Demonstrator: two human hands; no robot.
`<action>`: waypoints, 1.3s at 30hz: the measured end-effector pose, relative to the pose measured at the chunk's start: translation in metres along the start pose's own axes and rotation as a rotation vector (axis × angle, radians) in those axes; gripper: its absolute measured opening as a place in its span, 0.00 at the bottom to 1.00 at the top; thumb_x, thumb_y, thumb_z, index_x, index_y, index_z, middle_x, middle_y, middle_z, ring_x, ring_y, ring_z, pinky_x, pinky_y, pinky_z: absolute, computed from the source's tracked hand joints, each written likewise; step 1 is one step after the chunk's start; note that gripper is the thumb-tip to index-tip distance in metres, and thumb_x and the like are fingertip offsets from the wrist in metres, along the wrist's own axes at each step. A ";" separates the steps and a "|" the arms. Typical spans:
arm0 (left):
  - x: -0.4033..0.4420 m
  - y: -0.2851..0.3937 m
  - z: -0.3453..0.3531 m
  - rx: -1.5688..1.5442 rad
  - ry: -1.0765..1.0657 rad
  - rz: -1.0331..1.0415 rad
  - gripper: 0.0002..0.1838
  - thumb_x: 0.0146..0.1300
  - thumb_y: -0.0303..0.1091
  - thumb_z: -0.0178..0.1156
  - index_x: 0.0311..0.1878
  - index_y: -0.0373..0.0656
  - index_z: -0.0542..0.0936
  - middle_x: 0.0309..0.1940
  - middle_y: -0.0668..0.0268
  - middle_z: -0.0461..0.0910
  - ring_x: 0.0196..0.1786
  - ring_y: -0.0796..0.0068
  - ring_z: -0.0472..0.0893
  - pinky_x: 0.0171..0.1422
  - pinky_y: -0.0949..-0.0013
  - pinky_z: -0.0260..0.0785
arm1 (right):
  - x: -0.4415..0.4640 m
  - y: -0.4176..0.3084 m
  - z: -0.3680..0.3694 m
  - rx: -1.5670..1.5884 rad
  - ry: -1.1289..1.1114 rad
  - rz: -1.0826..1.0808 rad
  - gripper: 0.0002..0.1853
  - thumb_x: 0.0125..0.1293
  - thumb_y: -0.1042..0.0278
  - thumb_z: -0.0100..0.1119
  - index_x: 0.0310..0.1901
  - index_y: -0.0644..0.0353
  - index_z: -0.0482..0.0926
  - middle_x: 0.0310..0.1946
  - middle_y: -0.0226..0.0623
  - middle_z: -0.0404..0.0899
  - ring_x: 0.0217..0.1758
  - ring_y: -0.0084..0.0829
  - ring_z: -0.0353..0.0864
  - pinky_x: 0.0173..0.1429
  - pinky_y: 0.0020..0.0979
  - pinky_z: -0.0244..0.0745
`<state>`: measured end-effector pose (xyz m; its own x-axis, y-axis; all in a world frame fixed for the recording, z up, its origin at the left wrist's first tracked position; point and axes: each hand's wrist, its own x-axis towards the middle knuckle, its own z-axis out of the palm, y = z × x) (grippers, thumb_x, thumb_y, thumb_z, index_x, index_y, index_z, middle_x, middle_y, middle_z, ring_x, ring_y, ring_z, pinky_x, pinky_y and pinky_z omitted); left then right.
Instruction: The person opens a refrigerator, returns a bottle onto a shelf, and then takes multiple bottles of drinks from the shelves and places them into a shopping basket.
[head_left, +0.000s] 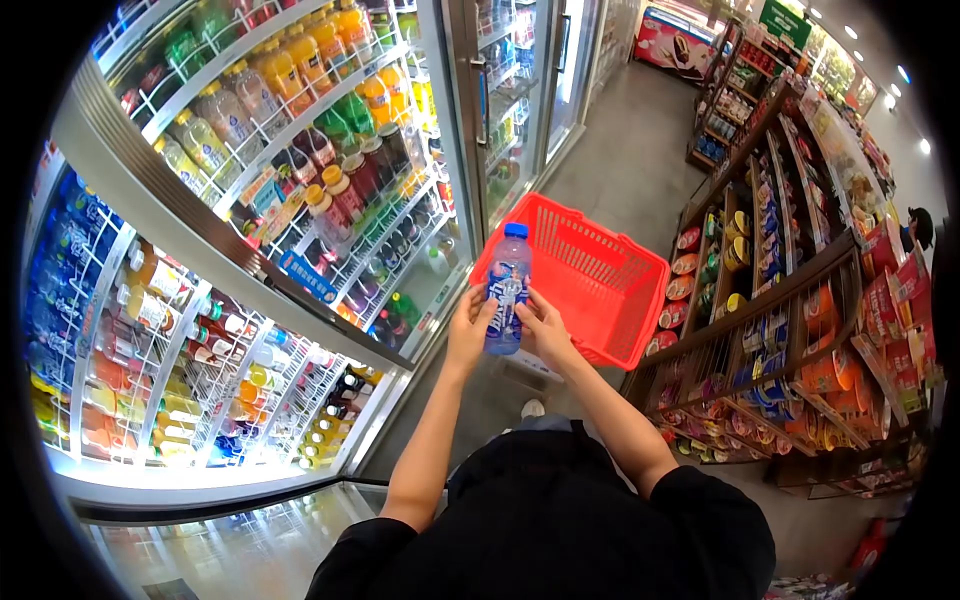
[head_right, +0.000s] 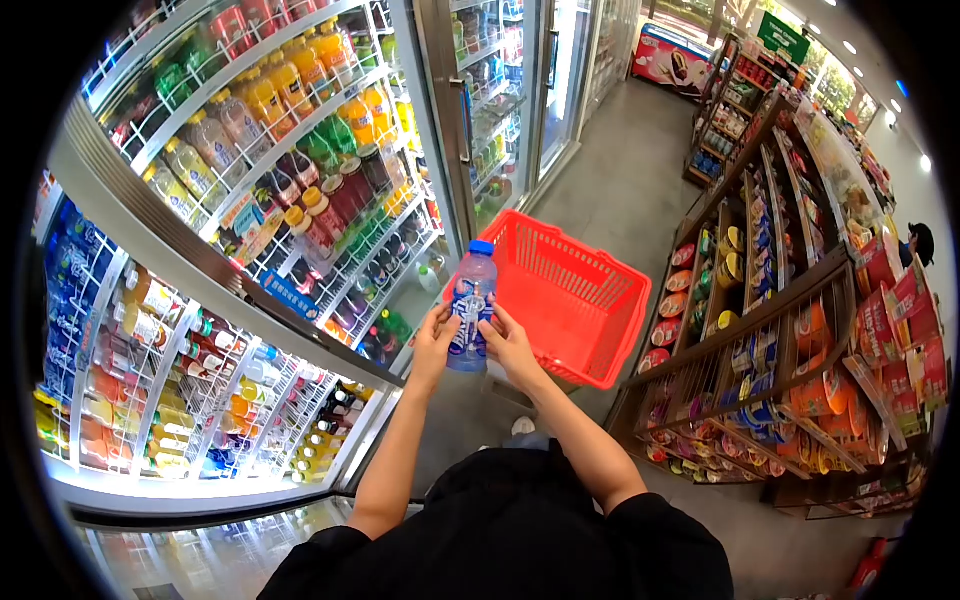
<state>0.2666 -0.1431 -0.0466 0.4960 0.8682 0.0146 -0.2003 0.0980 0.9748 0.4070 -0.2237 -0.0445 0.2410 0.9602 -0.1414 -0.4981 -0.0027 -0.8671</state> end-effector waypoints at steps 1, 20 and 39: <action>0.006 -0.004 0.009 -0.001 0.016 -0.001 0.25 0.71 0.36 0.58 0.67 0.34 0.68 0.58 0.60 0.76 0.56 0.77 0.77 0.61 0.73 0.68 | 0.006 -0.003 -0.009 -0.013 0.023 -0.035 0.35 0.73 0.62 0.57 0.75 0.60 0.54 0.61 0.37 0.74 0.59 0.25 0.76 0.60 0.30 0.74; 0.099 -0.068 0.073 0.262 -0.009 -0.131 0.26 0.70 0.39 0.60 0.65 0.33 0.70 0.52 0.52 0.81 0.51 0.72 0.81 0.56 0.70 0.73 | 0.067 -0.011 -0.112 0.000 0.171 0.065 0.28 0.72 0.59 0.58 0.69 0.59 0.64 0.50 0.31 0.81 0.48 0.19 0.80 0.51 0.28 0.77; 0.229 -0.195 0.015 0.728 -0.514 -0.596 0.16 0.63 0.34 0.59 0.47 0.31 0.82 0.43 0.46 0.84 0.49 0.57 0.84 0.50 0.58 0.74 | 0.177 0.095 -0.152 -0.124 0.462 0.398 0.30 0.67 0.70 0.63 0.67 0.70 0.63 0.52 0.45 0.78 0.48 0.31 0.82 0.47 0.33 0.80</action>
<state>0.4315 0.0295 -0.2298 0.6776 0.4510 -0.5809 0.6593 -0.0226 0.7515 0.5288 -0.0965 -0.2243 0.4063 0.6590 -0.6329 -0.5297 -0.3945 -0.7508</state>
